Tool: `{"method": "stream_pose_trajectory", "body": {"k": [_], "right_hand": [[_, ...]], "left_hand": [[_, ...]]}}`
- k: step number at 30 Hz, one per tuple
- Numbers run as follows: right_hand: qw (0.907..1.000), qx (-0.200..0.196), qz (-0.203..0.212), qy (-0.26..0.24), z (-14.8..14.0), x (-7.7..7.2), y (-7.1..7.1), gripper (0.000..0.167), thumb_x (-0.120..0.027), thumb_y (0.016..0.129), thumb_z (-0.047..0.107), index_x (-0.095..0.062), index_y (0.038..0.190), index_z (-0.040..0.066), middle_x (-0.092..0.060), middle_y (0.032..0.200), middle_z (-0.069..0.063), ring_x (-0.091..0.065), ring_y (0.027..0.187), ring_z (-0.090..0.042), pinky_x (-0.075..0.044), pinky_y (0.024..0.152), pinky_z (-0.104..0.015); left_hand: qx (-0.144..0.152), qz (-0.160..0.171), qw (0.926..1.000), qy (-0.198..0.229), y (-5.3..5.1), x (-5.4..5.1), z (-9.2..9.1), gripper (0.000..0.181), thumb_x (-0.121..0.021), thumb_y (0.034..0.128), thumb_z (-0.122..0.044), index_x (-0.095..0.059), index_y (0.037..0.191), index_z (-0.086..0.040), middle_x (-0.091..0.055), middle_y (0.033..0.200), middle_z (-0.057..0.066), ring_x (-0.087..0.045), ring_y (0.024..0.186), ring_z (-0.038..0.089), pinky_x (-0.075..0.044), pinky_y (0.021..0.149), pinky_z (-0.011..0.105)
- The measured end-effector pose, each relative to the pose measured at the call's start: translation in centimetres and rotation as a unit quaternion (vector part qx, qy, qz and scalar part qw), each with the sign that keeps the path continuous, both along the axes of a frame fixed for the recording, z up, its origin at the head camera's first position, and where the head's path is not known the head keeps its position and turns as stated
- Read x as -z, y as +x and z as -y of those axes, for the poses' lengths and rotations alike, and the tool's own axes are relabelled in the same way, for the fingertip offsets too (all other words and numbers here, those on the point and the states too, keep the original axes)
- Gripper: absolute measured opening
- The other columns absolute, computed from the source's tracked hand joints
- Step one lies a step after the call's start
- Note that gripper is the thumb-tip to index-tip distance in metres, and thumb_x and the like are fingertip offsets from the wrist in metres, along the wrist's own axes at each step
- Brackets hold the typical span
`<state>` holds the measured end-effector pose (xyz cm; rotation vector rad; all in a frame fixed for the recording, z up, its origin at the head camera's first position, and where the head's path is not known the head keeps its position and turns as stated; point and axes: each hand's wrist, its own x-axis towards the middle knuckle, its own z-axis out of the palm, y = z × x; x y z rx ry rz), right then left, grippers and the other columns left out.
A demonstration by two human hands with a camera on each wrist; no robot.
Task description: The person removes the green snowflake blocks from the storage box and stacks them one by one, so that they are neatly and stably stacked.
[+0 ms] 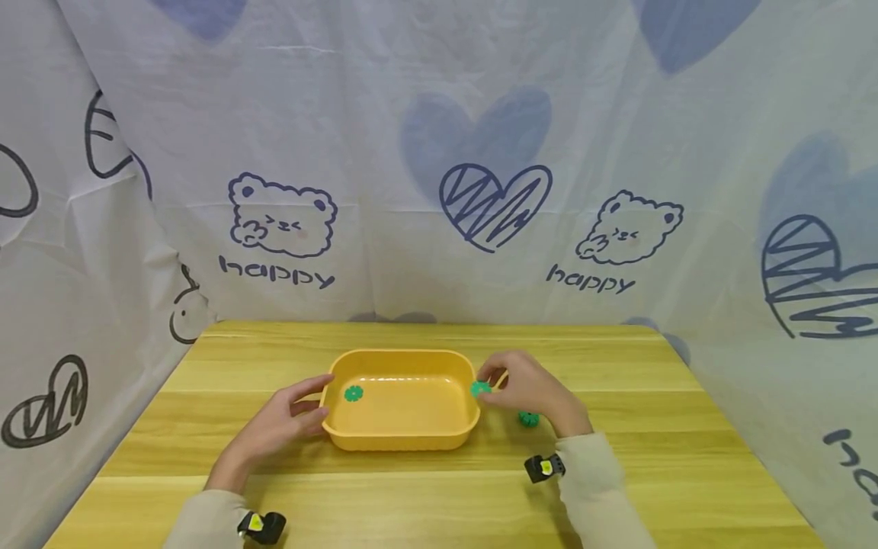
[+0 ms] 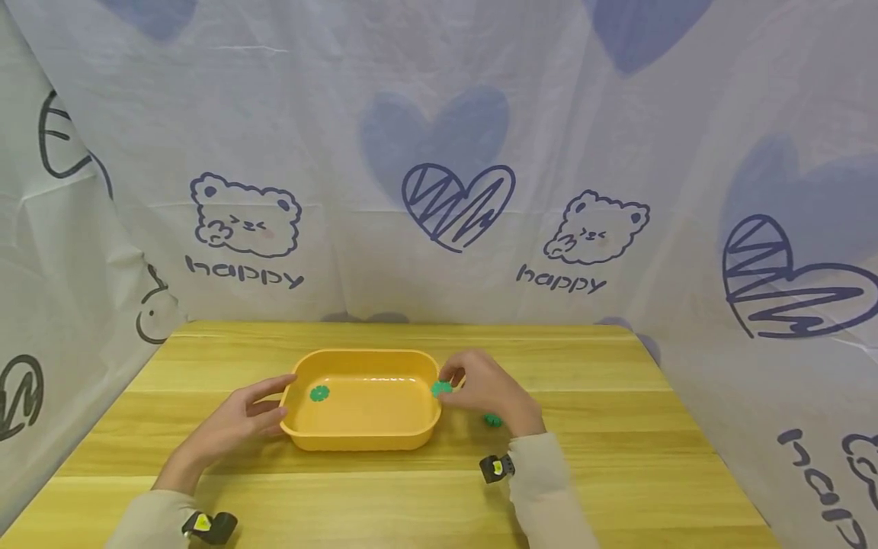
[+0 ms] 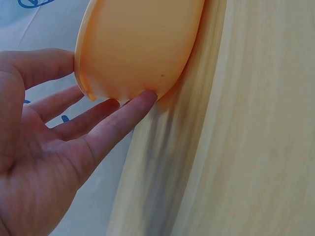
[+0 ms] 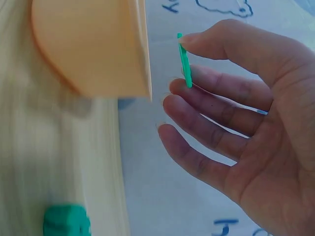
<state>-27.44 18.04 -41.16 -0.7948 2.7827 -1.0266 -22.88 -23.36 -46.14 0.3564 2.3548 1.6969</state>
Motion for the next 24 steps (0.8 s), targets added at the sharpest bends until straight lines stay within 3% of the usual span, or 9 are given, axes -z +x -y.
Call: {"method": "stream_pose_trajectory", "body": {"k": [5,12,24], "right_hand": [[0.9999,0.01,-0.004,0.002,-2.6,0.6,0.1,0.017,-0.08,0.086,0.02,-0.076,0.099,0.009,-0.074,0.097,-0.003,-0.069,0.091,-0.022,-0.064,0.08,-0.035],[0.9999,0.011,-0.001,-0.003,-5.7,2.3,0.0,0.018,-0.08,0.086,0.02,-0.076,0.098,0.007,-0.074,0.096,-0.006,-0.068,0.087,-0.017,-0.061,0.074,-0.023],[0.9992,0.032,0.023,-0.003,-8.0,4.5,-0.3,0.02,-0.085,0.083,0.018,-0.075,0.097,0.006,-0.074,0.092,-0.006,-0.064,0.082,-0.013,-0.059,0.07,-0.021]], "left_hand": [[0.0,0.003,1.0,0.002,0.0,0.0,-0.1,0.065,-0.061,0.1018,-0.01,-0.033,0.159,-0.001,-0.026,0.166,0.029,-0.048,0.14,0.05,-0.063,0.096,0.033],[-0.001,0.002,1.0,0.004,0.0,0.0,-0.1,0.065,-0.061,0.1017,-0.01,-0.033,0.159,0.0,-0.025,0.166,0.03,-0.048,0.14,0.05,-0.063,0.096,0.033],[-0.001,0.001,1.0,0.0,0.0,0.0,-0.1,0.064,-0.061,0.1021,-0.009,-0.034,0.159,0.0,-0.026,0.166,0.029,-0.048,0.14,0.05,-0.063,0.096,0.032]]}}
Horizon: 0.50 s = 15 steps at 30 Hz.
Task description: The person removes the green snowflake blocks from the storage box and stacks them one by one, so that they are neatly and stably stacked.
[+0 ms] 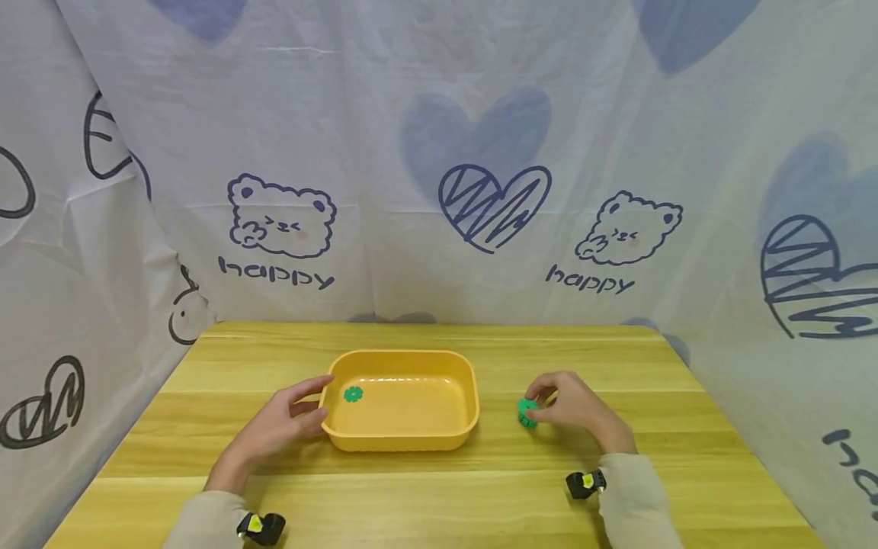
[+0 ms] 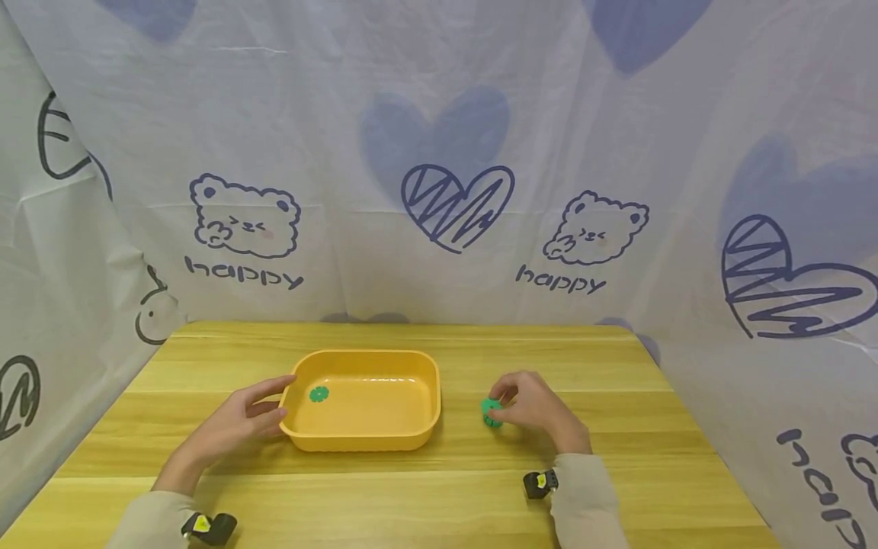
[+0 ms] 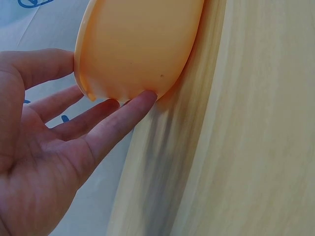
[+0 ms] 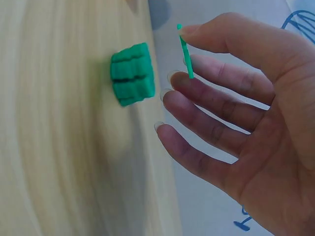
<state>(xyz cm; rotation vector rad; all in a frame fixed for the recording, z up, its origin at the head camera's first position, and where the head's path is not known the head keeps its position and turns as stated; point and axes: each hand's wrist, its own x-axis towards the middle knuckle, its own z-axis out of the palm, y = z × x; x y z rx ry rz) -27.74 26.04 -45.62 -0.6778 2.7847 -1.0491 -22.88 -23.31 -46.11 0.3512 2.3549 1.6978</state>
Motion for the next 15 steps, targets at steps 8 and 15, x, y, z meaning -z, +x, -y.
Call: {"method": "stream_pose_trajectory", "body": {"k": [8,15], "right_hand": [[0.9997,0.018,0.017,0.008,-0.3,0.52,0.16,0.022,-0.085,0.084,0.019,-0.076,0.099,0.007,-0.074,0.094,-0.005,-0.066,0.086,-0.015,-0.058,0.075,-0.023],[0.9996,0.017,0.024,0.001,-0.42,0.88,0.1,0.021,-0.084,0.085,0.018,-0.076,0.099,0.006,-0.074,0.094,-0.005,-0.066,0.085,-0.014,-0.058,0.075,-0.022]], "left_hand": [[0.002,0.0,1.0,0.006,-0.01,0.05,0.05,0.064,-0.061,0.1021,-0.01,-0.033,0.159,0.001,-0.026,0.167,0.029,-0.047,0.14,0.051,-0.063,0.096,0.032],[0.003,0.0,1.0,0.007,-0.04,0.09,0.06,0.065,-0.061,0.1018,-0.011,-0.033,0.159,0.001,-0.026,0.167,0.029,-0.046,0.141,0.051,-0.063,0.096,0.033]]}}
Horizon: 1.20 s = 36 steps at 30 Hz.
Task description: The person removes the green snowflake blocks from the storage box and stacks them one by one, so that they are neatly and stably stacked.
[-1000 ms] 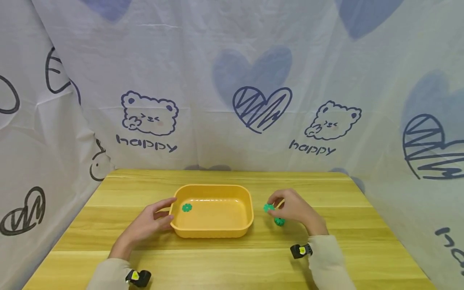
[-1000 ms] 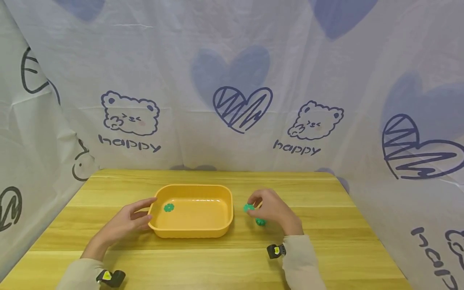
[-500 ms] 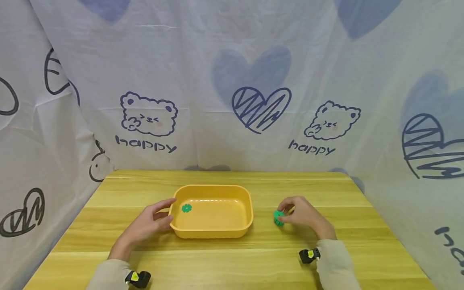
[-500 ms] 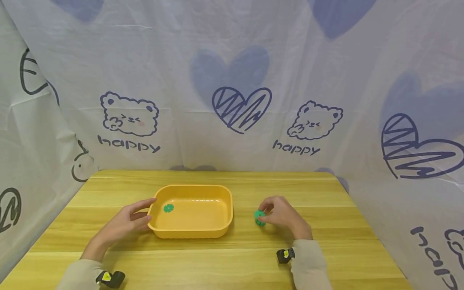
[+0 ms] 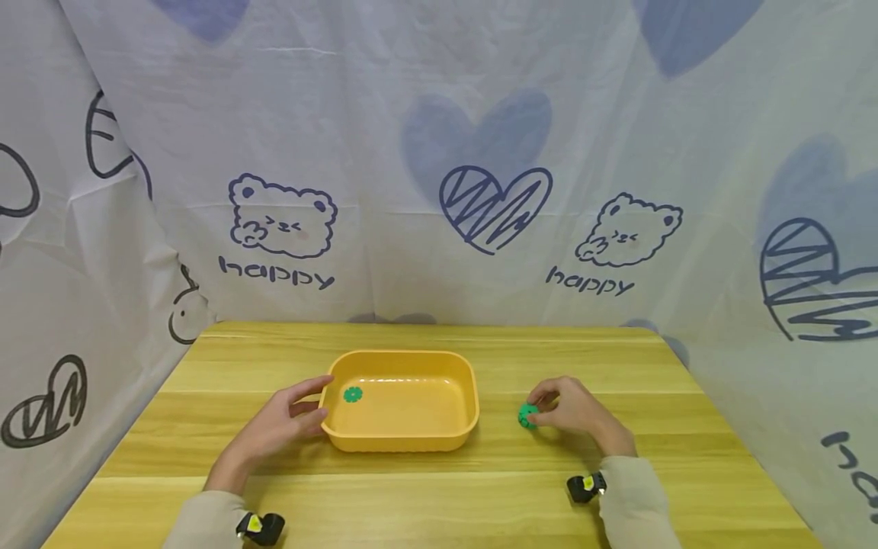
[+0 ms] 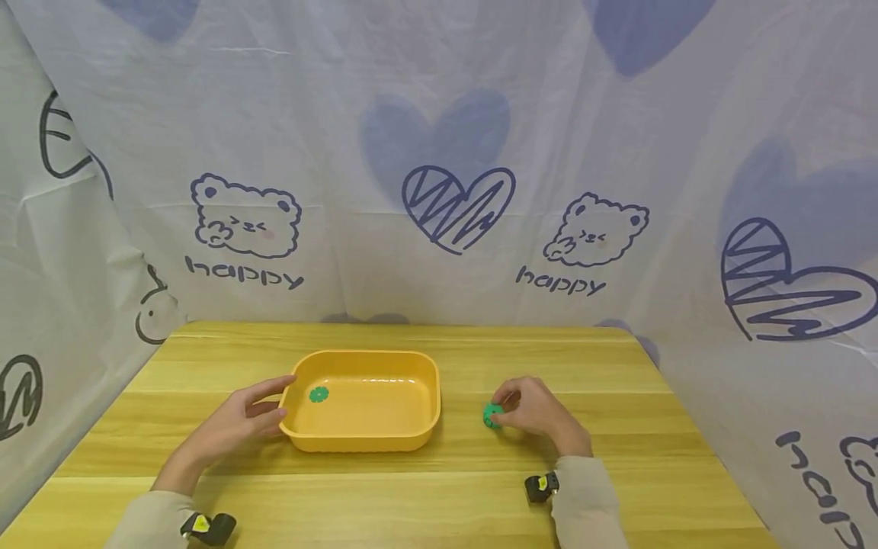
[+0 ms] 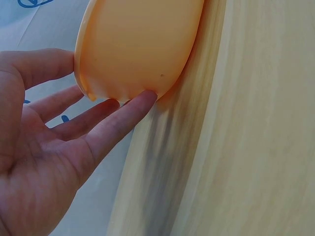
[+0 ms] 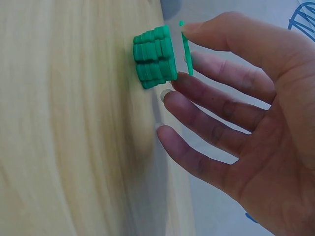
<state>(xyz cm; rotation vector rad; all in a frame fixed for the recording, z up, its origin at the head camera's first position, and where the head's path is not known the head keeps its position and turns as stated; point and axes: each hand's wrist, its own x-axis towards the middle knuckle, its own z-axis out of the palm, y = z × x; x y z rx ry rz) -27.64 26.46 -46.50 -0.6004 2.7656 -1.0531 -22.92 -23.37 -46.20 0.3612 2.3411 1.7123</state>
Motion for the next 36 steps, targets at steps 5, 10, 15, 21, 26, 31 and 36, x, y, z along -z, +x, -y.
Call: {"method": "stream_pose_trajectory", "body": {"k": [5,10,15,21,26,31,36], "right_hand": [[1.0,-0.006,0.001,-0.002,-0.04,0.3,-0.14,0.021,-0.084,0.085,0.018,-0.076,0.1,0.006,-0.074,0.093,-0.004,-0.066,0.084,-0.014,-0.058,0.074,-0.022],[1.0,-0.005,-0.005,0.003,-0.06,0.49,-0.24,0.019,-0.084,0.085,0.018,-0.076,0.099,0.007,-0.074,0.092,-0.003,-0.066,0.083,-0.013,-0.058,0.074,-0.023],[0.9998,0.004,-0.011,0.013,0.16,0.47,-0.25,0.019,-0.084,0.085,0.02,-0.076,0.098,0.008,-0.074,0.092,-0.002,-0.065,0.083,-0.011,-0.057,0.074,-0.022],[0.9996,0.015,-0.013,0.017,0.46,0.43,-0.11,0.02,-0.084,0.085,0.019,-0.075,0.097,0.007,-0.073,0.092,-0.003,-0.064,0.082,-0.012,-0.058,0.073,-0.024],[0.9991,0.033,-0.011,0.023,0.6,0.65,-0.1,0.02,-0.084,0.085,0.019,-0.074,0.098,0.006,-0.073,0.091,-0.002,-0.065,0.083,-0.013,-0.06,0.075,-0.028],[0.9985,0.048,-0.011,0.025,0.62,0.65,-0.07,0.02,-0.085,0.084,0.02,-0.075,0.097,0.007,-0.073,0.092,-0.001,-0.064,0.083,-0.012,-0.06,0.075,-0.029],[0.9982,0.048,-0.019,0.031,0.62,0.6,0.0,0.022,-0.086,0.083,0.021,-0.075,0.096,0.007,-0.073,0.091,0.0,-0.064,0.082,-0.011,-0.059,0.073,-0.027]], "left_hand": [[-0.001,0.0,1.0,-0.003,0.02,-0.03,-0.04,0.065,-0.061,0.1018,-0.011,-0.033,0.159,0.0,-0.026,0.167,0.028,-0.046,0.141,0.051,-0.063,0.097,0.033],[-0.002,0.001,1.0,-0.004,0.06,-0.09,-0.1,0.064,-0.061,0.102,-0.01,-0.033,0.159,0.0,-0.026,0.167,0.028,-0.047,0.141,0.05,-0.063,0.097,0.033],[-0.003,0.002,1.0,-0.005,0.11,-0.19,-0.14,0.064,-0.06,0.1021,-0.009,-0.033,0.159,0.0,-0.026,0.167,0.028,-0.047,0.141,0.05,-0.063,0.097,0.033],[-0.003,0.002,1.0,-0.006,0.08,-0.14,-0.13,0.064,-0.061,0.1021,-0.01,-0.033,0.159,-0.001,-0.025,0.167,0.029,-0.046,0.141,0.05,-0.063,0.097,0.033],[-0.004,0.0,1.0,-0.006,0.07,-0.11,-0.13,0.064,-0.061,0.102,-0.01,-0.033,0.159,-0.001,-0.025,0.167,0.028,-0.047,0.141,0.05,-0.063,0.097,0.033],[-0.002,-0.002,1.0,-0.005,0.03,-0.12,-0.14,0.064,-0.06,0.1022,-0.009,-0.033,0.159,-0.001,-0.026,0.167,0.028,-0.046,0.141,0.05,-0.063,0.096,0.032],[-0.001,-0.001,1.0,-0.003,0.06,-0.17,-0.12,0.064,-0.06,0.1023,-0.009,-0.033,0.159,0.0,-0.025,0.167,0.029,-0.046,0.141,0.05,-0.063,0.096,0.033]]}}
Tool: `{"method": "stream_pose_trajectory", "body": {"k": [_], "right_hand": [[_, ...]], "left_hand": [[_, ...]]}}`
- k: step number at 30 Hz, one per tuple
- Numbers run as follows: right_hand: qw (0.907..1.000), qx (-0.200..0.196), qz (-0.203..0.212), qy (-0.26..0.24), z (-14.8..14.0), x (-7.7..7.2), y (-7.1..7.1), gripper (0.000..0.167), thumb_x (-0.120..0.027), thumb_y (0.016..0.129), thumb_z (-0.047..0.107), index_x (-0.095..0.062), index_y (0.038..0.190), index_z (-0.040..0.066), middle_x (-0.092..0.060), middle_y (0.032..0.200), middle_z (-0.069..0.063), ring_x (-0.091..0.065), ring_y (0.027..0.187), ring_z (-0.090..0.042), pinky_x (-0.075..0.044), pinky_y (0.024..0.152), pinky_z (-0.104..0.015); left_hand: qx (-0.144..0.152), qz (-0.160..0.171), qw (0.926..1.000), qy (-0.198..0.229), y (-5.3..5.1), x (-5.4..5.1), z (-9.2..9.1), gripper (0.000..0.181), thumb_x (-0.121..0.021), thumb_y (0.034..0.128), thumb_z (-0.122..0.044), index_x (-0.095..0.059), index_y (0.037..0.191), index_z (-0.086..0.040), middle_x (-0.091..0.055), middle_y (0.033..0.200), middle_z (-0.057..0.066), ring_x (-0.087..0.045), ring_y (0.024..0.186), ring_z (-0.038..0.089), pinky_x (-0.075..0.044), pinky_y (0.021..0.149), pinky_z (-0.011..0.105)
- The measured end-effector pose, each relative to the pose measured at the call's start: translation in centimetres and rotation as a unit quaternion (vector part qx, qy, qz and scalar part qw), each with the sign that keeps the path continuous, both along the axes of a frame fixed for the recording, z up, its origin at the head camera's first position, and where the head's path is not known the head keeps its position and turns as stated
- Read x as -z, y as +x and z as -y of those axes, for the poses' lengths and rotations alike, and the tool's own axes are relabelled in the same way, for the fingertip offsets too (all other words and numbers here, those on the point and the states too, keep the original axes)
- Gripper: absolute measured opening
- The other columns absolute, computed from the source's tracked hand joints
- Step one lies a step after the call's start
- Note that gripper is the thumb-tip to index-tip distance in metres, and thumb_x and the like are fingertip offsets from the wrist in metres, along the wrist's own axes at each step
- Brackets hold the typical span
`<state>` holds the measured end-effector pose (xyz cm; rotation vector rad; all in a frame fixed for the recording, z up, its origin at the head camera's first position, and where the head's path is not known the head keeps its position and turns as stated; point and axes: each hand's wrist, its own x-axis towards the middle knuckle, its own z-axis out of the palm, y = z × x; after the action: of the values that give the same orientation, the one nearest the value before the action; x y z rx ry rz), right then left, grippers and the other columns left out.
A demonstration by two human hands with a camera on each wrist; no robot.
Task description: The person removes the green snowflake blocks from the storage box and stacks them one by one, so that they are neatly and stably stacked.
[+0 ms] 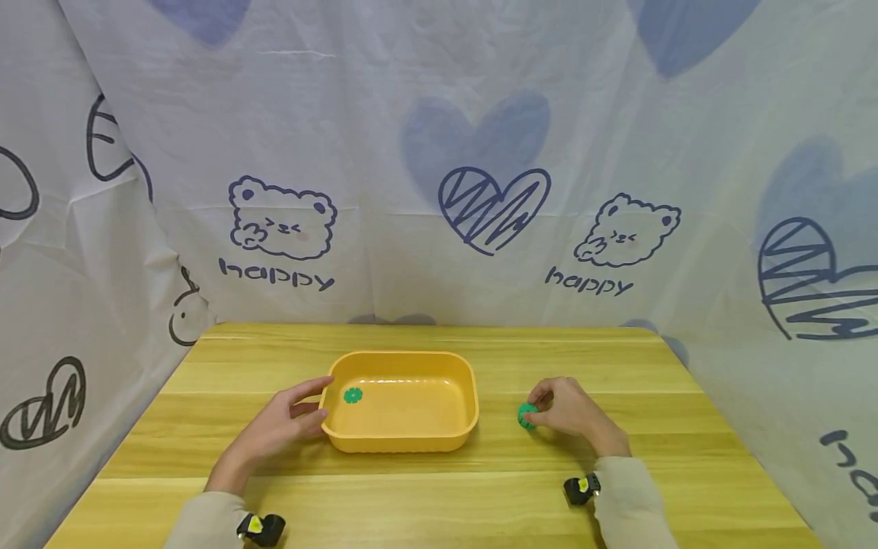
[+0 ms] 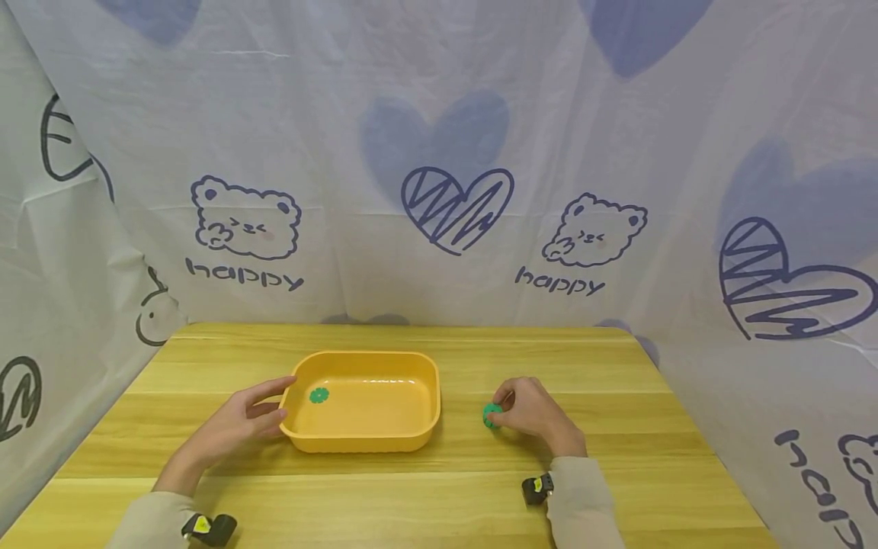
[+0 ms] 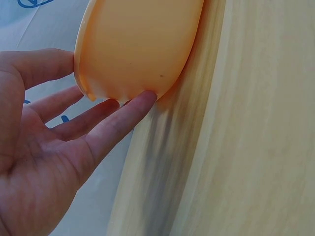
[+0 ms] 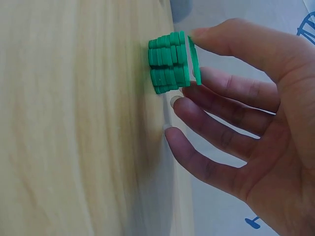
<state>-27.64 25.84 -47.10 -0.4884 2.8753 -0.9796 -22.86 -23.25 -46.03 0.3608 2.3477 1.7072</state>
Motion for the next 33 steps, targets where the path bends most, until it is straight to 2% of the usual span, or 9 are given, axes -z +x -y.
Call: {"method": "stream_pose_trajectory", "body": {"k": [21,33], "right_hand": [[1.0,0.0,-0.002,0.008,0.01,0.09,0.17,0.024,-0.086,0.084,0.024,-0.074,0.096,0.008,-0.073,0.092,-0.001,-0.064,0.082,-0.01,-0.058,0.073,-0.026],[0.9999,0.011,0.005,-0.002,-0.15,-0.02,0.16,0.024,-0.085,0.086,0.026,-0.074,0.098,0.008,-0.073,0.094,-0.001,-0.065,0.086,-0.012,-0.06,0.077,-0.03]], "left_hand": [[-0.001,0.005,1.0,-0.002,0.18,-0.28,-0.09,0.064,-0.06,0.1027,-0.009,-0.032,0.159,0.001,-0.025,0.167,0.028,-0.045,0.142,0.051,-0.063,0.096,0.033],[0.0,0.004,1.0,-0.001,0.15,-0.2,-0.04,0.065,-0.06,0.1027,-0.011,-0.032,0.16,0.0,-0.024,0.167,0.028,-0.045,0.142,0.051,-0.063,0.097,0.034]]}}
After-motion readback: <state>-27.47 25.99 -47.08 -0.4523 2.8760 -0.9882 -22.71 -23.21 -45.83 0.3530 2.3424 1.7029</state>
